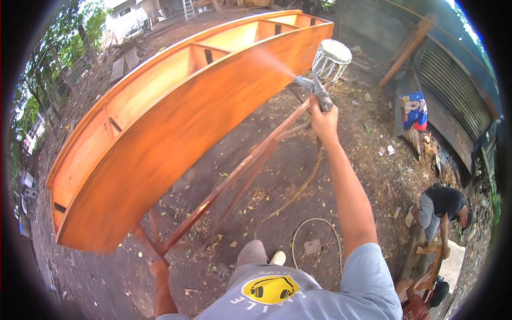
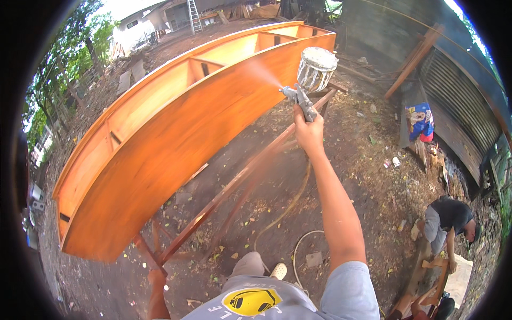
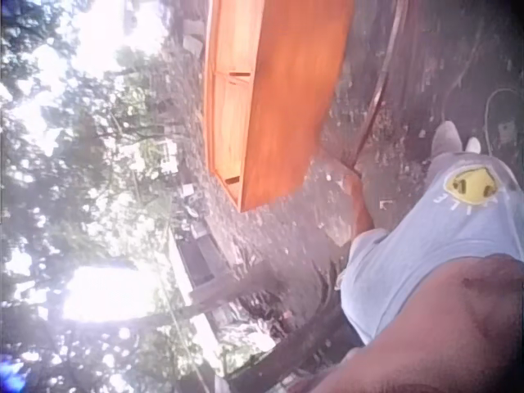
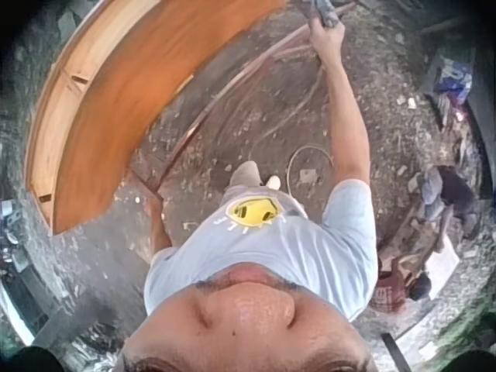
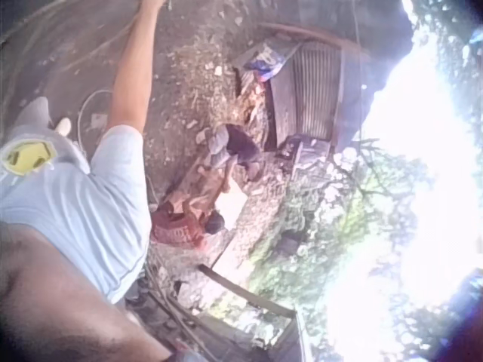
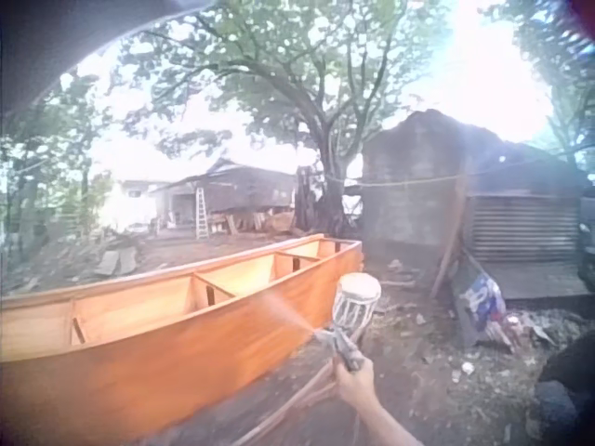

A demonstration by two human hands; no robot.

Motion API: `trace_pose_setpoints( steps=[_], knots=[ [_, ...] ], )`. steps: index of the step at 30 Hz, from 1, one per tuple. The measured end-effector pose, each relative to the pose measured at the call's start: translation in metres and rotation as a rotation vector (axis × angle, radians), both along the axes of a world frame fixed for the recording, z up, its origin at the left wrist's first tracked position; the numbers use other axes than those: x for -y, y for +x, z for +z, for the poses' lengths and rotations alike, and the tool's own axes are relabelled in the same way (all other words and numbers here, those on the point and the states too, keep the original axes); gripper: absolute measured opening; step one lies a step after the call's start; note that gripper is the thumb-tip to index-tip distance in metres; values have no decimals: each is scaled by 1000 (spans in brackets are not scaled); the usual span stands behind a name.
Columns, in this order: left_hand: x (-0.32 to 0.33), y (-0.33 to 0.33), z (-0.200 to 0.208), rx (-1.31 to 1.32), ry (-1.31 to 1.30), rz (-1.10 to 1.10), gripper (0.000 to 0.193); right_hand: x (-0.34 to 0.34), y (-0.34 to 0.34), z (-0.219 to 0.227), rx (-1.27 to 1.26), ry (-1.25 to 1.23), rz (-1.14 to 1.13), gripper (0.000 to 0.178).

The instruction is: The person pours reddish-brown finish from a can into a spray gun cup, then uses the spray gun to apply finish to a large wooden boat hull and smaller wooden furniture pieces. The person refills the spray gun mid-task and continues spraying different surfaces.

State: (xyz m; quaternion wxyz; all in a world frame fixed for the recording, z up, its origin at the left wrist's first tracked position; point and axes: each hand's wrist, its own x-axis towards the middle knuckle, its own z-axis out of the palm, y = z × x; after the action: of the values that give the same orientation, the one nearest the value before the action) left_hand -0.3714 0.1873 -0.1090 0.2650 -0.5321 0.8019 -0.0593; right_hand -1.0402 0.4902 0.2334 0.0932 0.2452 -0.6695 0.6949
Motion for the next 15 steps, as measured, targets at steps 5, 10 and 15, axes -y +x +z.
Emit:
trace_pose_setpoints(
  steps=[5,10,15],
  knots=[
    [-17,-13,11,-35,-97,213,25,-16,-88,-1,11,-48,-102,17],
    [-61,-149,29,444,-203,275,33,-43,-206,-21,9,-78,-137,18],
    [-109,-359,31,185,122,56,41,-33,-329,-37,11,-131,-160,18]
  ],
)
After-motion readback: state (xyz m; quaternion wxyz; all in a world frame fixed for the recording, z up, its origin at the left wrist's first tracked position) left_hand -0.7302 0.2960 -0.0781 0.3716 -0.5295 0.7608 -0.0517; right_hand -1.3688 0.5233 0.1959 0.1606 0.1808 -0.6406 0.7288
